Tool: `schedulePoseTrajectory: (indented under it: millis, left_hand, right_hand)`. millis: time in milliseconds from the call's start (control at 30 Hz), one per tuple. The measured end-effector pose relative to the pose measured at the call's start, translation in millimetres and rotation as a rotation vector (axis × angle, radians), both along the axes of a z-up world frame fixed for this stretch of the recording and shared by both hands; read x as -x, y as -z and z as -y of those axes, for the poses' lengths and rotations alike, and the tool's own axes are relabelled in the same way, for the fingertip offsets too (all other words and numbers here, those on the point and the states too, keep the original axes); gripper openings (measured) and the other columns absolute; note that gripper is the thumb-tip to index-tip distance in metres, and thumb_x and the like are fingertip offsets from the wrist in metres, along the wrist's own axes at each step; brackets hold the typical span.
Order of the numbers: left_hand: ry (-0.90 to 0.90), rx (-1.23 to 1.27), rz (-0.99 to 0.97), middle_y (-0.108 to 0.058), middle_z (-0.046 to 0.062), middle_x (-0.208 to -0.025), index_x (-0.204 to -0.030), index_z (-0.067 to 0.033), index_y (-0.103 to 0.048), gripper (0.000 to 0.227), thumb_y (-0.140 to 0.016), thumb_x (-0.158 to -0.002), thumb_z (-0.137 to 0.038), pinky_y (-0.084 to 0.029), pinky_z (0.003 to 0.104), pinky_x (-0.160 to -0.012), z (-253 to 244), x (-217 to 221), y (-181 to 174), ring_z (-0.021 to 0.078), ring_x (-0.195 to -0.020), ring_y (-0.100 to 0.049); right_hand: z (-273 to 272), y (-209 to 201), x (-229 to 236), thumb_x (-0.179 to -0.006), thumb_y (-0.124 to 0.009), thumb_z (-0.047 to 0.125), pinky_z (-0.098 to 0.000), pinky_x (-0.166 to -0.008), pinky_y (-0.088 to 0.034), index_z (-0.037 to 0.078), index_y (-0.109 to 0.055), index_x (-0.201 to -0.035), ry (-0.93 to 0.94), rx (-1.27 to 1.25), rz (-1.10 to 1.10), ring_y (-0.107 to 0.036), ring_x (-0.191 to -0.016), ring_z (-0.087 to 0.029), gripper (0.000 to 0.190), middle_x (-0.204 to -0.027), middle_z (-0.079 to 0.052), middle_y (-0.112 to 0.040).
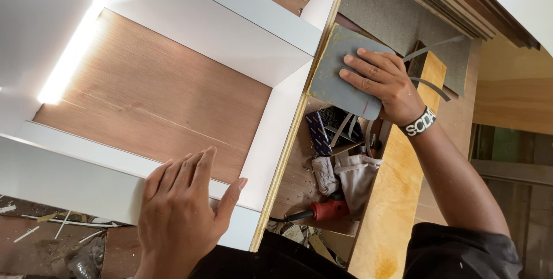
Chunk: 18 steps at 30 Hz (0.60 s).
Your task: The person pours adhesive from a plastic bottle onto a spatula and spreads it along the edge of a wooden board. They then apply glue to the interior surfaces and edges of a white wooden cabinet and handle white edge banding strips.
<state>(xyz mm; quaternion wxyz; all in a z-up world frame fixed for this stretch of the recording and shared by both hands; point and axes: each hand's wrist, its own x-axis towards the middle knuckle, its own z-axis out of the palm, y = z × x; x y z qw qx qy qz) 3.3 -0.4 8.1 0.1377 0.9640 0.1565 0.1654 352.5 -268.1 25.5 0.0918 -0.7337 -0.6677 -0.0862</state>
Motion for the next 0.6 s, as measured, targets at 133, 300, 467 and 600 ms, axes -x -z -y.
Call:
schedulePoseTrajectory:
  millis: [133,300,467,600]
  left_hand:
    - [-0.007,-0.002,-0.002,-0.076,0.007,-0.119,-0.128,-0.0109,-0.069,0.058,-0.062,-0.091,-0.055,-0.047,0.041,-0.103,0,-1,1,0.0245,-0.110,-0.070]
    - [-0.016,0.003,-0.001,-0.076,0.007,-0.117,-0.125,-0.0104,-0.069,0.058,-0.062,-0.092,-0.057,-0.047,0.040,-0.102,1,-2,-1,0.0247,-0.108,-0.070]
    - [-0.025,0.004,-0.003,-0.076,0.007,-0.118,-0.126,-0.0107,-0.069,0.058,-0.062,-0.091,-0.056,-0.047,0.039,-0.102,1,-2,-1,0.0243,-0.109,-0.070]
    - [-0.022,0.009,0.012,-0.076,0.007,-0.116,-0.125,-0.0098,-0.070,0.056,-0.063,-0.091,-0.054,-0.047,0.040,-0.102,1,-3,-1,0.0239,-0.108,-0.070]
  right_hand:
    - [-5,5,-4,-0.108,-0.063,0.020,-0.0524,-0.117,-0.035,0.011,-0.060,-0.146,0.014,0.006,-0.039,-0.049,-0.148,-0.039,0.039,-0.156,-0.012,-0.054]
    - [-7,11,-11,-0.111,-0.055,0.014,-0.0527,-0.116,-0.036,0.011,-0.060,-0.145,-0.001,0.013,-0.046,-0.049,-0.147,-0.040,0.035,-0.156,-0.013,-0.054]
    - [-5,9,-13,-0.109,-0.057,0.027,-0.0554,-0.116,-0.038,0.010,-0.060,-0.145,-0.026,0.000,-0.094,-0.048,-0.148,-0.041,0.040,-0.156,-0.014,-0.053]
    - [0,0,-12,-0.100,-0.075,0.017,-0.0539,-0.116,-0.040,0.011,-0.063,-0.142,-0.011,0.015,-0.071,-0.050,-0.147,-0.039,0.045,-0.153,-0.012,-0.056]
